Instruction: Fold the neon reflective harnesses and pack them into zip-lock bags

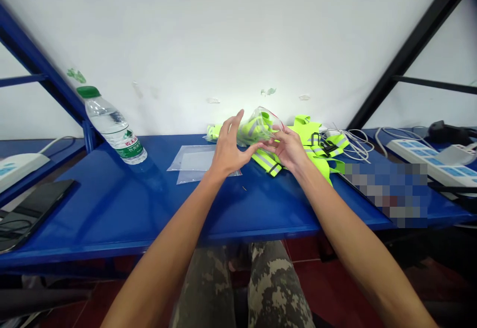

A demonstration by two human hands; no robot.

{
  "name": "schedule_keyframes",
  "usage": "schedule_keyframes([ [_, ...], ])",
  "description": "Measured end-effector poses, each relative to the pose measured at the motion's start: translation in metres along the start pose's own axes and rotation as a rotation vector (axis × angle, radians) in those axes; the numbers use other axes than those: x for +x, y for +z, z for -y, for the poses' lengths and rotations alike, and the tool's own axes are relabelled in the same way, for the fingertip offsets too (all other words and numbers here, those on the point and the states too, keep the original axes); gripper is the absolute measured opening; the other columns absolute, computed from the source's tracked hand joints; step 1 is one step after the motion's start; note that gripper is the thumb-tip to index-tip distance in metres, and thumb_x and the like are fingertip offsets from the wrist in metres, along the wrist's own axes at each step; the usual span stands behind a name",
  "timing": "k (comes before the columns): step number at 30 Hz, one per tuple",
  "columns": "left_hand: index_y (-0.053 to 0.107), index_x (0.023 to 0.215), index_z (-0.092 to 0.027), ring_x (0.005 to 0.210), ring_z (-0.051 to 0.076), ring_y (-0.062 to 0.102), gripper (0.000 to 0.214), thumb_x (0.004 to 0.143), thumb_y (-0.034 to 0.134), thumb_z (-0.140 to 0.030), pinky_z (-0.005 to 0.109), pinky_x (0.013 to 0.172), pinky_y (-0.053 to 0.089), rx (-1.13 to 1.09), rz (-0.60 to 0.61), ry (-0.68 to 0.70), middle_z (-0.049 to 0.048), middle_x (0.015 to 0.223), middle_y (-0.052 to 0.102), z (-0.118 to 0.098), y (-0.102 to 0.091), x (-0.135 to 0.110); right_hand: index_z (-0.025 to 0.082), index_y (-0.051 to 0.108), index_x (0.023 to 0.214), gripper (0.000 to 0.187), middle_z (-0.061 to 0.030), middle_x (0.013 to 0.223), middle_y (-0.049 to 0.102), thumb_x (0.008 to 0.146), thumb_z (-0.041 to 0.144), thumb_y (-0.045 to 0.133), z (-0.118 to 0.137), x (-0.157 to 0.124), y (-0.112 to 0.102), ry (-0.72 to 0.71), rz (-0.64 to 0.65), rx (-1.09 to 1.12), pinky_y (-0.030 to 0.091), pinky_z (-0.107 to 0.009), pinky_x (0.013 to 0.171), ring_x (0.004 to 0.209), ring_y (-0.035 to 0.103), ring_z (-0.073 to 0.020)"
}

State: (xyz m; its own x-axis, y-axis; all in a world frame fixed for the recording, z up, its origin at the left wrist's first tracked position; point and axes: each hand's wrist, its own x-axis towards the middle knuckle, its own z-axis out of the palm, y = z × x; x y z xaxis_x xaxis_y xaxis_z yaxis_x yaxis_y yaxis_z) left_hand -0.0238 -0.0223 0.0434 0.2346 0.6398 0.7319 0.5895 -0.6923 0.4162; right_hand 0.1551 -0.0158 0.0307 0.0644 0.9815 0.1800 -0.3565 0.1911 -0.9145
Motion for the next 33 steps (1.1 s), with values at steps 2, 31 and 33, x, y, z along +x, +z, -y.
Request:
schedule_keyframes([
  [2, 0.034, 0.148, -0.019, 0.126, 0.030, 0.051, 0.086, 0.079, 0.068, -0.057, 0.040, 0.101, 0.044, 0.038, 0.031, 0.009, 0.0159, 0.140, 0.053, -0.004, -0.006, 0.001, 0.022, 0.055, 0.089, 0.029, 0.0078, 0.056, 0.051, 0.064, 0.025, 0.070, 0.005, -0.004, 0.000, 0.062, 0.116, 0.003, 0.059, -0.037, 0.067, 0.051, 0.054, -0.0116],
  [31, 0.044, 0.063, -0.019, 0.057, 0.013, 0.040, 0.042, 0.097, 0.041, -0.043, 0.027, 0.057, 0.026, -0.025, 0.239, -0.163, -0.0028, 0.057, 0.044, 0.018, -0.016, 0.005, 0.019, 0.062, 0.075, 0.040, -0.0012, 0.078, 0.057, 0.091, 0.054, 0.051, -0.023, -0.015, 0.018, -0.412, 0.281, -0.745, 0.044, -0.029, 0.070, 0.074, 0.052, -0.0155],
  [33, 0.048, 0.065, -0.019, 0.058, 0.013, 0.043, 0.041, 0.097, 0.040, -0.044, 0.027, 0.057, 0.028, -0.003, 0.248, -0.160, -0.0019, 0.059, 0.048, 0.018, -0.018, 0.004, 0.020, 0.055, 0.069, 0.042, -0.0012, 0.076, 0.053, 0.092, 0.053, 0.049, -0.021, -0.019, 0.023, -0.447, 0.307, -0.782, 0.043, -0.029, 0.071, 0.073, 0.050, -0.0154],
])
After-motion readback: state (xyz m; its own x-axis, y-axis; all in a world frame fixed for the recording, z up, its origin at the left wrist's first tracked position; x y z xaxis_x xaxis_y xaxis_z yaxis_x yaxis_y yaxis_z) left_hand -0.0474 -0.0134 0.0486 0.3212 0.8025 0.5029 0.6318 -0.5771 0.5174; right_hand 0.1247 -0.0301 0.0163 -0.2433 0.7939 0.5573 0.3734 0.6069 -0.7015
